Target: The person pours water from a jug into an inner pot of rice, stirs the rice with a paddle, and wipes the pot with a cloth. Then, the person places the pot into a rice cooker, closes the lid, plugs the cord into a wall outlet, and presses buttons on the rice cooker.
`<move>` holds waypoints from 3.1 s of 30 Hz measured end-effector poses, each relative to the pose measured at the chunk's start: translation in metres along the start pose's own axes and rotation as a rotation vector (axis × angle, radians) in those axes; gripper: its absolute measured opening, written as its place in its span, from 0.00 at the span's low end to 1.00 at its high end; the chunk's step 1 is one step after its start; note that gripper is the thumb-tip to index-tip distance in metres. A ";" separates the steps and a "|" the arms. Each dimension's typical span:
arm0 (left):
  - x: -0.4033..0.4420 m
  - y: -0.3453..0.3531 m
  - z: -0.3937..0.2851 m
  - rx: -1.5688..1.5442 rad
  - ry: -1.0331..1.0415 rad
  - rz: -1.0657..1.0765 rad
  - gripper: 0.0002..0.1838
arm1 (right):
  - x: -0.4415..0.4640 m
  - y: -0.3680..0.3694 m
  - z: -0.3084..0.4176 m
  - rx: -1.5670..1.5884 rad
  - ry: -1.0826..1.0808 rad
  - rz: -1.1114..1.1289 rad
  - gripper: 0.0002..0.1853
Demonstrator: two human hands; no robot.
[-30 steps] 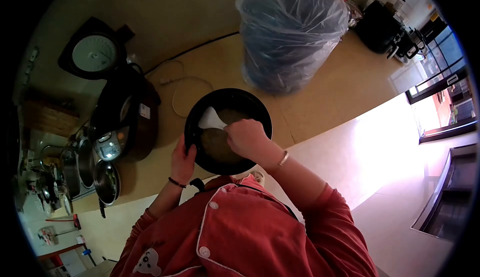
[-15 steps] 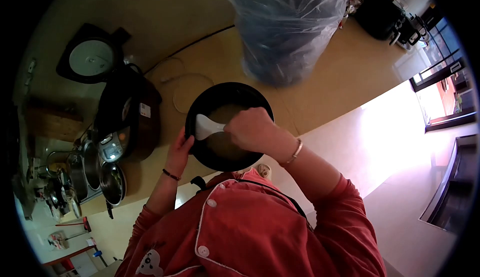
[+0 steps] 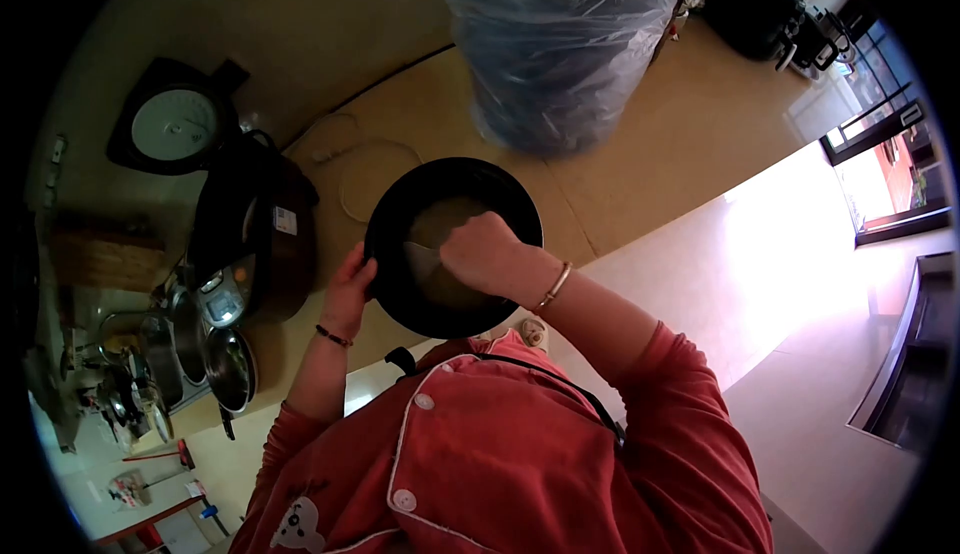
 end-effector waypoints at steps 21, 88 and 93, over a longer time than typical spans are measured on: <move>-0.044 0.040 -0.006 -0.268 0.007 -0.025 0.27 | -0.066 -0.059 -0.015 1.009 0.312 -0.578 0.17; -0.025 0.016 0.007 -0.213 0.080 -0.108 0.23 | 0.004 -0.021 -0.025 0.009 0.416 0.156 0.10; -0.030 0.020 0.007 -0.293 0.060 -0.184 0.22 | -0.003 -0.034 -0.012 -0.141 0.309 0.426 0.09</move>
Point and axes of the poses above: each hand's wrist, its own x-axis towards the middle knuckle, its own y-axis out of the palm, z = x × y, the point moved 9 cm from there along x, towards the middle knuckle, and after that the axes turned 15 degrees about x, right-handed, at the moved point
